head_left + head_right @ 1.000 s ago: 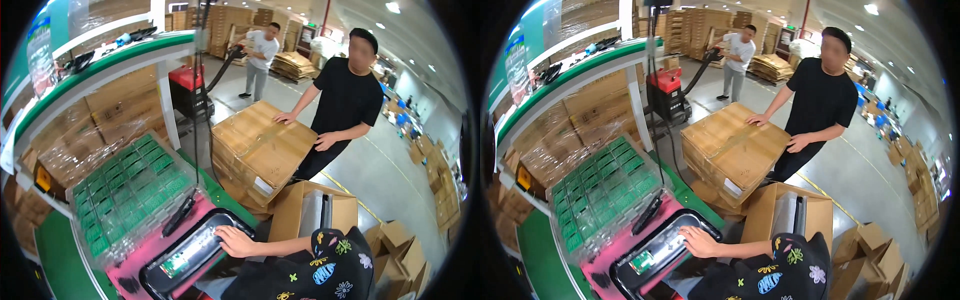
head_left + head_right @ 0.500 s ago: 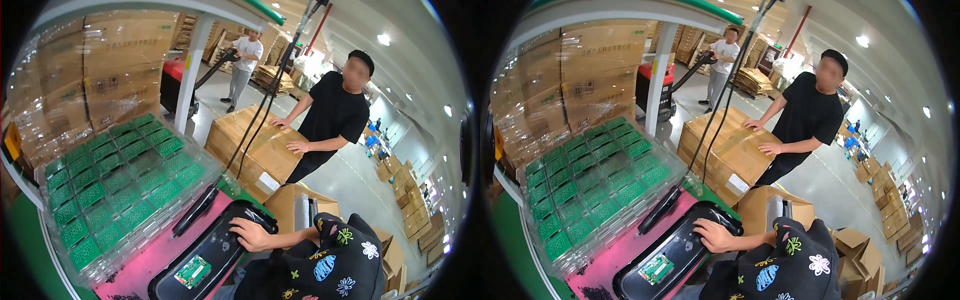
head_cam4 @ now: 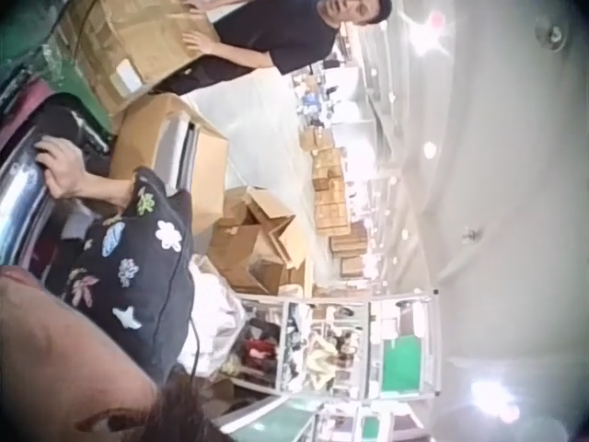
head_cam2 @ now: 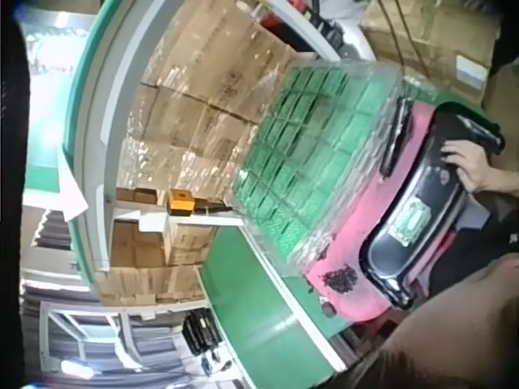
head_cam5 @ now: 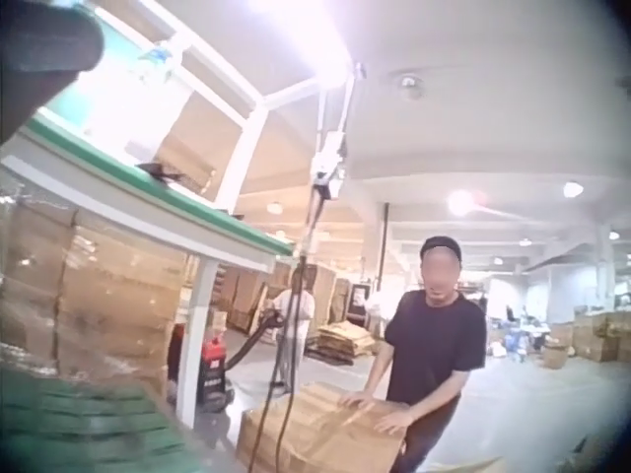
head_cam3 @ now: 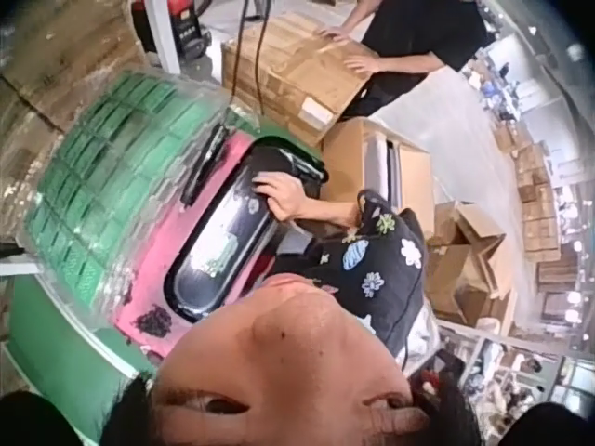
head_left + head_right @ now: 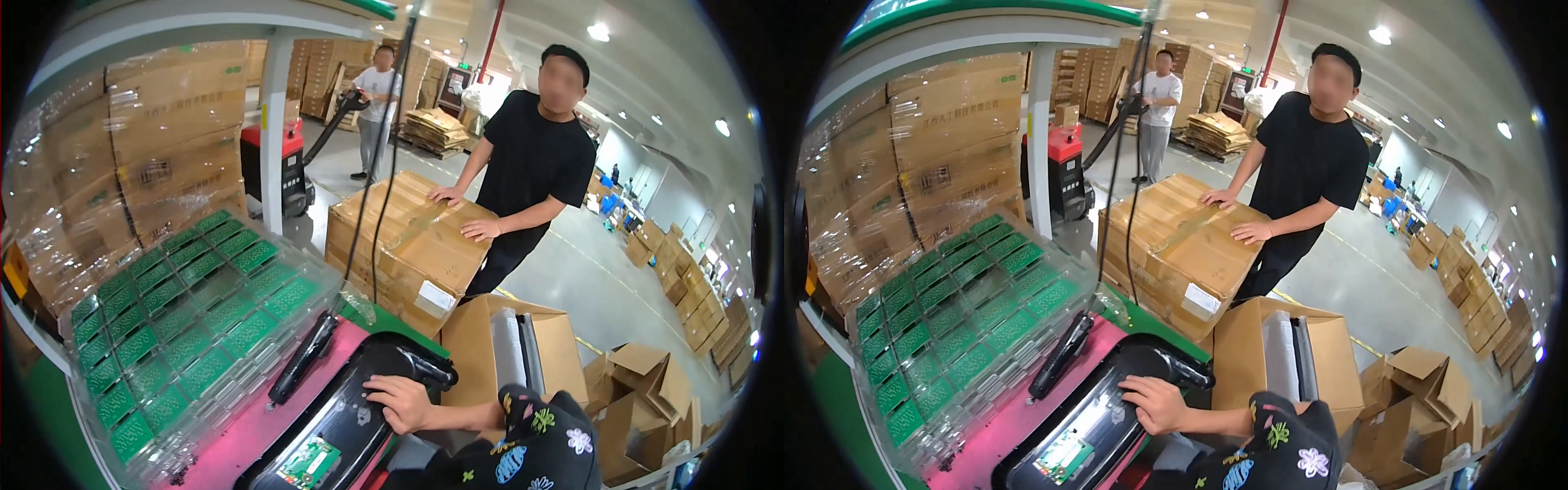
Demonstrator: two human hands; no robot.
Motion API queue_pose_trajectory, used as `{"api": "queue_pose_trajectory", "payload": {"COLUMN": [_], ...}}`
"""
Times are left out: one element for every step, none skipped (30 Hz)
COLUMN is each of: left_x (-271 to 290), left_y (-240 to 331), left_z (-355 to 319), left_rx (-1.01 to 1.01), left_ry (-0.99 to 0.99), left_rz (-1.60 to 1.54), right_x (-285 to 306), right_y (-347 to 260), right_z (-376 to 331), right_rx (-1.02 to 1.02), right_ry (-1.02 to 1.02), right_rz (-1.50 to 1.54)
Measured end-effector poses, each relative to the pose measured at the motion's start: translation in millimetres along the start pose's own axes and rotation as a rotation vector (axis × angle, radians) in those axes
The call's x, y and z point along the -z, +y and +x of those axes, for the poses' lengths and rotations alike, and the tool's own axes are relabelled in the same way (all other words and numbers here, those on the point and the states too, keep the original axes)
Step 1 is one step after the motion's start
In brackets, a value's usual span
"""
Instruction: Installing circuit boards into plastic housings and securing them with an electric screwdriver.
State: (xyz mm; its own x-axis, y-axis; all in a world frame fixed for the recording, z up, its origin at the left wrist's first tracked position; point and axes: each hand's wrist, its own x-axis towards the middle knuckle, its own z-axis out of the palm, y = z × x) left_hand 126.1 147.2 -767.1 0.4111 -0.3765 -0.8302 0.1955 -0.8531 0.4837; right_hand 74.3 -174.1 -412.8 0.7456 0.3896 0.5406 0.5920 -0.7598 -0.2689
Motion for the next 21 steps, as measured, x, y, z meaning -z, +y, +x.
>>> {"api": "queue_pose_trajectory", "payload": {"left_x": [-1,-4,-14,-34,-60,-80,-104,-123,-148,-175,-208,-244,-283,-320,-332,-324,-309,-269,-260,-250,-237], "left_y": [8,15,19,17,11,0,-13,-24,-31,-40,-53,-68,-84,-97,-120,-113,-116,-58,-38,-25,-4], "left_z": [5,9,12,10,8,0,-10,-21,-34,-49,-68,-92,-118,-145,-151,-155,-167,-198,-227,-251,-283], "left_rx": [0.016,0.032,0.051,0.078,0.112,0.149,0.189,0.23,0.271,0.314,0.369,0.432,0.497,0.563,0.042,-0.119,-0.177,-0.102,-0.107,-0.118,-0.179], "left_ry": [0.022,0.044,0.053,0.051,0.043,0.034,0.024,0.021,0.015,0.007,0.0,-0.006,-0.018,-0.016,0.405,0.596,0.485,0.561,0.636,0.718,0.663], "left_rz": [0.004,0.004,0.008,0.009,0.006,0.011,0.009,-0.004,-0.026,-0.056,-0.105,-0.167,-0.233,-0.303,-0.013,0.132,0.191,-0.191,-0.252,-0.306,-0.36], "right_x": [-1,-4,-8,-10,-7,-9,-7,-11,-16,-19,-20,-24,-23,-17,-11,-12,-16,-1,-4,-9,-15], "right_y": [-1,0,4,6,6,5,3,-1,-4,-4,-4,1,2,2,-1,-1,-2,19,20,16,14], "right_z": [-3,-6,-8,-11,-10,-5,-5,-4,-8,-9,-9,-11,-13,-15,-13,-11,-10,-22,-20,-19,-18], "right_rx": [-0.006,-0.011,0.033,0.064,0.079,0.118,0.11,0.06,0.001,-0.029,-0.012,0.008,0.005,-0.011,0.005,-0.023,0.003,-0.056,-0.078,-0.074,-0.065], "right_ry": [0.041,0.08,0.155,0.201,0.202,0.284,0.29,0.282,0.281,0.271,0.278,0.247,0.24,0.212,0.239,0.168,0.181,0.157,0.119,0.13,0.121], "right_rz": [-0.004,-0.005,-0.006,-0.004,0.01,0.005,0.0,0.015,0.049,0.037,0.043,0.052,0.073,0.045,0.077,0.088,0.084,0.027,0.058,0.066,0.085]}}
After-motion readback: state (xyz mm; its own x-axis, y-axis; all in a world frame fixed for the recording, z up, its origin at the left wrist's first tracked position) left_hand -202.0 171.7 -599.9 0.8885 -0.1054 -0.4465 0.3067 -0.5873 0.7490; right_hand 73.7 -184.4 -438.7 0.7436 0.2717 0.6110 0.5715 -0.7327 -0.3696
